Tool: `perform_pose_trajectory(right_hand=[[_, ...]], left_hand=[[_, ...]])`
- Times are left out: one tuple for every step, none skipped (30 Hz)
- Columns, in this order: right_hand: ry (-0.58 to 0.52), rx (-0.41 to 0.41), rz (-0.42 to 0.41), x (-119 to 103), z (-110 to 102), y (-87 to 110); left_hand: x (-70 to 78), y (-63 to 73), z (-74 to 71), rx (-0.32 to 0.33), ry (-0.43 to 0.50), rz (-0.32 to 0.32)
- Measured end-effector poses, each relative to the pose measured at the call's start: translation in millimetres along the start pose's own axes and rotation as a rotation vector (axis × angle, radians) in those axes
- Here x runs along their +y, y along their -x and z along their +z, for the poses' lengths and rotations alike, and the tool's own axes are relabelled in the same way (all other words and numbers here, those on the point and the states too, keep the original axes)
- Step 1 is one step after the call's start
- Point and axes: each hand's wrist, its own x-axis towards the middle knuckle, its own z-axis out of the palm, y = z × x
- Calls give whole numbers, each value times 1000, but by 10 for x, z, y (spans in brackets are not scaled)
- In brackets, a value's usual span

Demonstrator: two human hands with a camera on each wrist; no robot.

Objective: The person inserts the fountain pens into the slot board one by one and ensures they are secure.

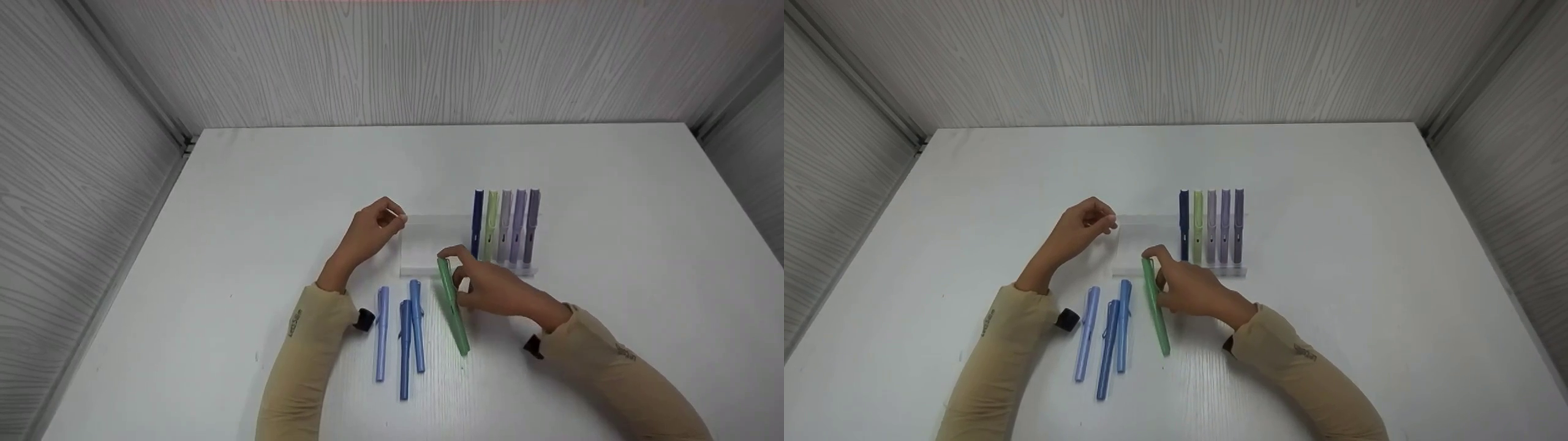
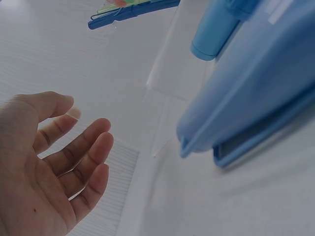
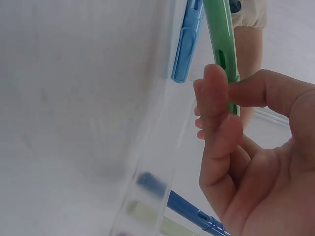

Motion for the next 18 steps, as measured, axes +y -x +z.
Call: perform_pose_trajectory(right_hand=[[-30,11,5,-2,-16,4],[-50,26,9,-6,-34,6],[-63,43,8,-10,-52,11],[-74,59,8,-16,-70,15],[-80,75,8,-18,-86,21],[-79,92,5,-24,-102,26],[-80,106,0,-29,-117,35],[-76,118,-7,-33,-130,43],[-79,128,-17,-36,-143,51],[-79,138,-26,-37,-155,60],[-78,146,-33,-40,-166,68],[-75,154,-42,-47,-179,78],[-80,160,-46,-52,-191,86],[-85,168,-50,-56,-202,91],[-88,175,-49,-64,-214,97],[-89,182,-47,-70,-226,102],[-95,187,-43,-76,-238,107],[-103,192,-41,-84,-250,112]], left_hand=[[1,2,-1,-2,5,1],[0,3,-3,-3,6,4],[0,5,-5,-5,12,8],[-1,5,-6,-6,15,12],[-2,6,-7,-7,17,15],[-3,6,-10,-8,20,17],[-4,5,-10,-9,21,20],[-5,4,-10,-9,19,22],[-5,2,-9,-9,17,21],[-6,0,-8,-8,12,20],[-7,-1,-7,-7,7,20],[-8,-4,-5,-5,2,20],[-8,-6,-3,-3,-3,20],[-8,-7,-2,0,-9,19],[-8,-8,-1,1,-12,18],[-6,-6,0,3,-15,17],[-4,-5,0,3,-17,16],[-3,-5,0,3,-18,12]])
